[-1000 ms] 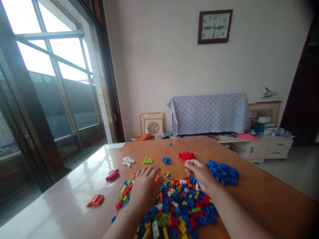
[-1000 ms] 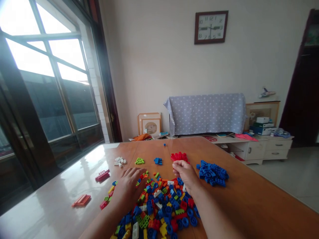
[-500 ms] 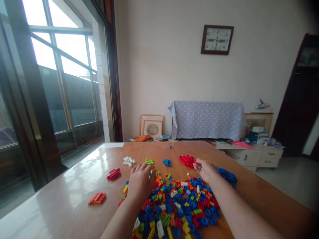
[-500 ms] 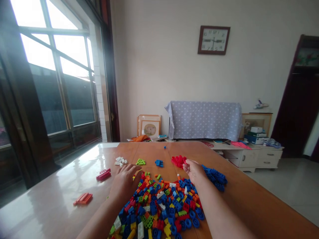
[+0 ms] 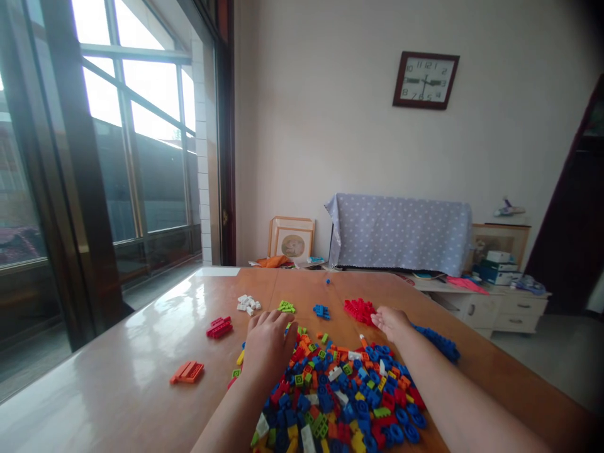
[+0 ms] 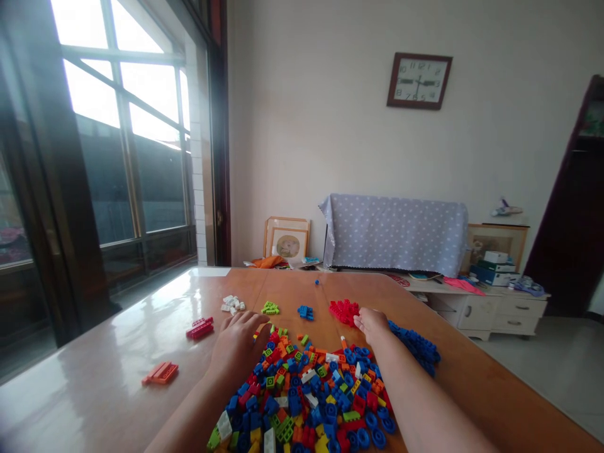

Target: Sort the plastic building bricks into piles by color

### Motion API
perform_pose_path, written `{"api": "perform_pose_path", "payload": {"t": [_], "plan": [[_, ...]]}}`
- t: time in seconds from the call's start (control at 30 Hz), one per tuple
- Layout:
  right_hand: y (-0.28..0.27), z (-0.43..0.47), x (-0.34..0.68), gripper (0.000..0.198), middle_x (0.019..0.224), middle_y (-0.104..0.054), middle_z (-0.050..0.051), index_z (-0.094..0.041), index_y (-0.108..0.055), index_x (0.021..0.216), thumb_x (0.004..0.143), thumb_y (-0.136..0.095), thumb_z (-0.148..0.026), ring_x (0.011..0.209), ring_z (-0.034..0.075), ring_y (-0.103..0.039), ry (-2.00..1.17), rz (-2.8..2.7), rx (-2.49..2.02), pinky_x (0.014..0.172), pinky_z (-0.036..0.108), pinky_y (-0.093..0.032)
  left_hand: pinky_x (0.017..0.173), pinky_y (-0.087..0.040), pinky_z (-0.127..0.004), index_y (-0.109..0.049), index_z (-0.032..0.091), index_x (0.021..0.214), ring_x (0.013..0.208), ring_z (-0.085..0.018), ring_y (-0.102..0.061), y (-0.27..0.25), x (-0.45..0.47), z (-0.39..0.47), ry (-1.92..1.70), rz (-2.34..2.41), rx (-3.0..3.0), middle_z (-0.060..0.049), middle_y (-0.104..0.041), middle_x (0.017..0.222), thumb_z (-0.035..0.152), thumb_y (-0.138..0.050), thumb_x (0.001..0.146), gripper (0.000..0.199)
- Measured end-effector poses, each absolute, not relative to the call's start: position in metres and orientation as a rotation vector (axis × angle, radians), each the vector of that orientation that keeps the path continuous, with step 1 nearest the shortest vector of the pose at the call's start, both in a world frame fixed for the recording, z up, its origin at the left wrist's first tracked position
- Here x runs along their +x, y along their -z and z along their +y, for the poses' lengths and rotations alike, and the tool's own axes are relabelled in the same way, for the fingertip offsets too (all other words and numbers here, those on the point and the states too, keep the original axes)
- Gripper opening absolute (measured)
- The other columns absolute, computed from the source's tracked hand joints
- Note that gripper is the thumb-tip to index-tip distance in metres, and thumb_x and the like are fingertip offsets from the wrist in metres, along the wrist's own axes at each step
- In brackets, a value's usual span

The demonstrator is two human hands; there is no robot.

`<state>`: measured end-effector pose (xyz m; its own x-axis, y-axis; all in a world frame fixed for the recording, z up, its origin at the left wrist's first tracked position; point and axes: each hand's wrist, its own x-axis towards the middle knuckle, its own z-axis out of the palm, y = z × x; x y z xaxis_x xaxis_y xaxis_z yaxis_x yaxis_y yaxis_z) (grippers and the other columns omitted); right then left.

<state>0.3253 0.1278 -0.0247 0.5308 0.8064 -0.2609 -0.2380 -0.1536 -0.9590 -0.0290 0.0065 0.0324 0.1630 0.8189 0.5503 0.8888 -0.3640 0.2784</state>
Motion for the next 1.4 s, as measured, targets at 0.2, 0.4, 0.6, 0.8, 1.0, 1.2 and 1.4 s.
{"api": "perform_pose_path", "payload": {"t": [0.2, 0.4, 0.6, 0.8, 1.0, 1.2, 1.4], "plan": [[0.021, 0.120, 0.320, 0.036, 0.125, -0.066, 0.009, -0.016, -0.062, 0.128, 0.099, -0.065, -0.037, 0.105, 0.022, -0.068, -0.908, -0.630, -1.490, 0.089, 0.042, -0.059, 0.095, -0.037, -0.040, -0.071, 0.027, 0.114, 0.112, -0.027, -0.062, -0.031, -0.033, 0.009, 0.911, -1.857, -2.218, -0.007, -0.074, 0.118, 0.034, -0.044, 0.101, 0.030], [0.007, 0.102, 0.278, 0.020, 0.077, -0.071, 0.003, -0.016, -0.068, 0.096, 0.086, -0.068, -0.032, 0.065, 0.012, -0.065, -0.880, -1.022, -1.465, 0.058, 0.021, -0.052, 0.092, -0.038, -0.042, -0.068, 0.025, 0.119, 0.116, -0.031, -0.062, -0.031, -0.037, 0.010, 0.754, -2.081, -2.160, -0.009, -0.073, 0.124, 0.024, -0.046, 0.094, 0.033], [0.000, 0.080, 0.205, 0.017, 0.074, -0.071, 0.000, -0.017, -0.070, 0.084, 0.081, -0.065, -0.033, 0.067, 0.014, -0.065, -0.862, -1.621, -1.481, 0.062, 0.022, -0.047, 0.090, -0.039, -0.041, -0.069, 0.028, 0.108, 0.109, -0.031, -0.065, -0.023, -0.038, 0.012, 0.644, -2.111, -2.223, -0.008, -0.076, 0.116, 0.020, -0.047, 0.089, 0.030], [-0.003, 0.074, 0.150, 0.022, 0.089, -0.074, 0.005, -0.019, -0.073, 0.079, 0.080, -0.070, -0.041, 0.084, 0.018, -0.064, -0.495, -1.986, -1.613, 0.073, 0.026, -0.041, 0.091, -0.040, -0.044, -0.070, 0.025, 0.108, 0.107, -0.033, -0.066, -0.013, -0.039, 0.014, 0.613, -2.057, -2.275, -0.009, -0.077, 0.112, 0.018, -0.047, 0.087, 0.032], [-0.005, 0.077, 0.126, 0.027, 0.101, -0.073, 0.010, -0.021, -0.077, 0.080, 0.080, -0.070, -0.048, 0.094, 0.024, -0.065, -0.254, -2.091, -1.741, 0.077, 0.030, -0.041, 0.090, -0.041, -0.044, -0.070, 0.025, 0.106, 0.107, -0.033, -0.066, -0.011, -0.036, 0.016, 0.572, -2.055, -2.283, -0.011, -0.077, 0.109, 0.021, -0.048, 0.088, 0.028], [-0.001, 0.080, 0.123, 0.016, 0.099, -0.074, 0.006, -0.021, -0.077, 0.080, 0.081, -0.067, -0.033, 0.086, 0.018, -0.065, -0.223, -2.136, -1.742, 0.068, 0.026, -0.036, 0.091, -0.041, -0.044, -0.070, 0.024, 0.109, 0.110, -0.035, -0.065, -0.010, -0.037, 0.017, 0.544, -2.038, -2.300, -0.012, -0.076, 0.111, 0.025, -0.049, 0.090, 0.028], [-0.002, 0.083, 0.138, 0.017, 0.092, -0.076, 0.003, -0.021, -0.075, 0.083, 0.085, -0.061, -0.029, 0.079, 0.015, -0.064, -0.285, -2.116, -1.721, 0.061, 0.024, -0.032, 0.092, -0.042, -0.043, -0.070, 0.025, 0.109, 0.109, -0.033, -0.066, -0.013, -0.036, 0.016, 0.491, -2.073, -2.274, -0.009, -0.076, 0.111, 0.022, -0.045, 0.091, 0.031]]}}
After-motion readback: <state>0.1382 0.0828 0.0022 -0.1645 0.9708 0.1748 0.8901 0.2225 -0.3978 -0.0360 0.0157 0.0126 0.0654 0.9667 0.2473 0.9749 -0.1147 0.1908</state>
